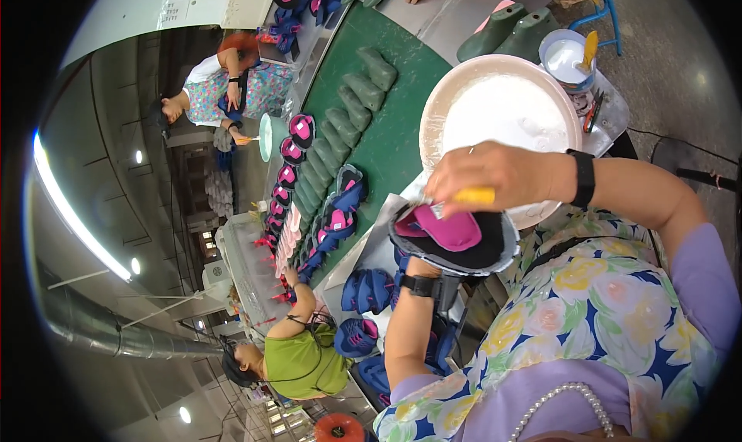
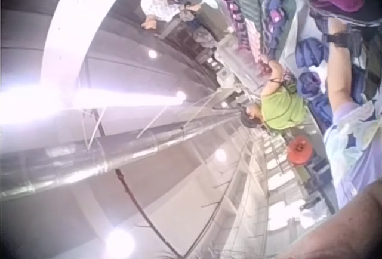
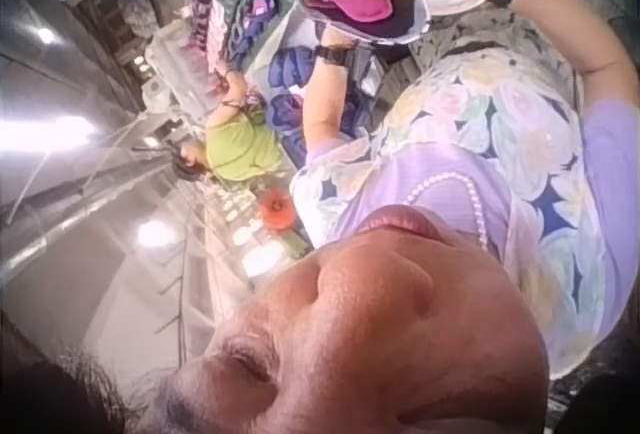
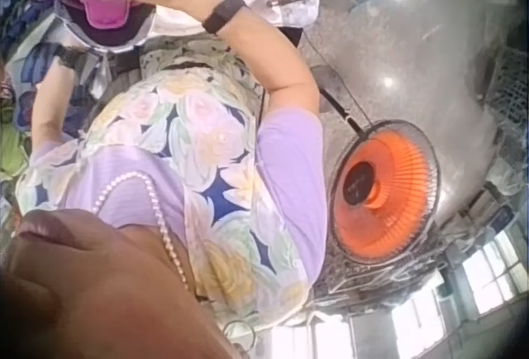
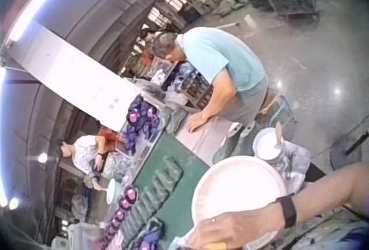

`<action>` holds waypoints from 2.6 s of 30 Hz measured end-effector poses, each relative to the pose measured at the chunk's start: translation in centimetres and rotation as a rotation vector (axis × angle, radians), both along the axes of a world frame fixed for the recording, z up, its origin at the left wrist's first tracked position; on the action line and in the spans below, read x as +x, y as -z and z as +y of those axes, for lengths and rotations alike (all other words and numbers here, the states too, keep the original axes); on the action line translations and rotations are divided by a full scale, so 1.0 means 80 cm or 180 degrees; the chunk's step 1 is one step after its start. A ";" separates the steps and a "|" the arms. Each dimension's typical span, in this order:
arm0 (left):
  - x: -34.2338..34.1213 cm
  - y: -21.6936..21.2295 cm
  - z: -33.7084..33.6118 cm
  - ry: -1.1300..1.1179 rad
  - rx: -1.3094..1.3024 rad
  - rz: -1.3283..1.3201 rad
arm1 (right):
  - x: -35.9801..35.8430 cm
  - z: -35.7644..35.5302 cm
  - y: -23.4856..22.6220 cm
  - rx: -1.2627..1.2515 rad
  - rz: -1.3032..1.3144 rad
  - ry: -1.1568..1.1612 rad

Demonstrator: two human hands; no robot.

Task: The recorder is applying a white adhesive or glue to the inside of shoe uppers using a brush.

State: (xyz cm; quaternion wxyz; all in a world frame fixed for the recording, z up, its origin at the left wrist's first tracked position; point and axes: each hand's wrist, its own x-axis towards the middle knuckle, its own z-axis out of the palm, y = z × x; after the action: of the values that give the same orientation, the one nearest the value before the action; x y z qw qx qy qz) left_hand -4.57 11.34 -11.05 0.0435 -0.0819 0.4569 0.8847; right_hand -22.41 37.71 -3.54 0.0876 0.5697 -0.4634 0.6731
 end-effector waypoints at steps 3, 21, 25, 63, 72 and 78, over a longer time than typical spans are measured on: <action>-0.009 0.034 0.022 0.0009 -0.0302 0.0047 | 0.004 -0.016 -0.009 -0.0273 0.0316 -0.0236; 0.056 0.018 -0.045 -0.0483 -0.2155 0.0436 | -0.053 0.028 -0.025 0.2444 -0.0664 -0.0175; 0.042 0.030 -0.042 -0.0536 -0.2556 0.0494 | -0.040 0.011 -0.017 0.0720 -0.0257 -0.0075; 0.038 -0.007 -0.157 0.0533 -0.5328 -0.2083 | -0.070 0.018 0.035 0.2409 -0.2969 -0.0020; 0.101 -0.028 -0.135 -0.1719 -0.5508 -0.1278 | 0.002 -0.005 0.036 0.2840 0.0325 -0.0427; 0.121 -0.022 -0.196 -0.1818 -0.2622 -0.0008 | -0.040 0.034 0.077 0.3569 0.0893 0.0242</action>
State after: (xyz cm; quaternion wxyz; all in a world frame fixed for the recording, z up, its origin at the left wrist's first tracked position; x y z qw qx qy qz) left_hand 5.14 -4.33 -9.33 -0.2358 -0.2152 0.7275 0.6073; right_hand -25.63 40.45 -9.72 -0.1429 0.5958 -0.7533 0.2392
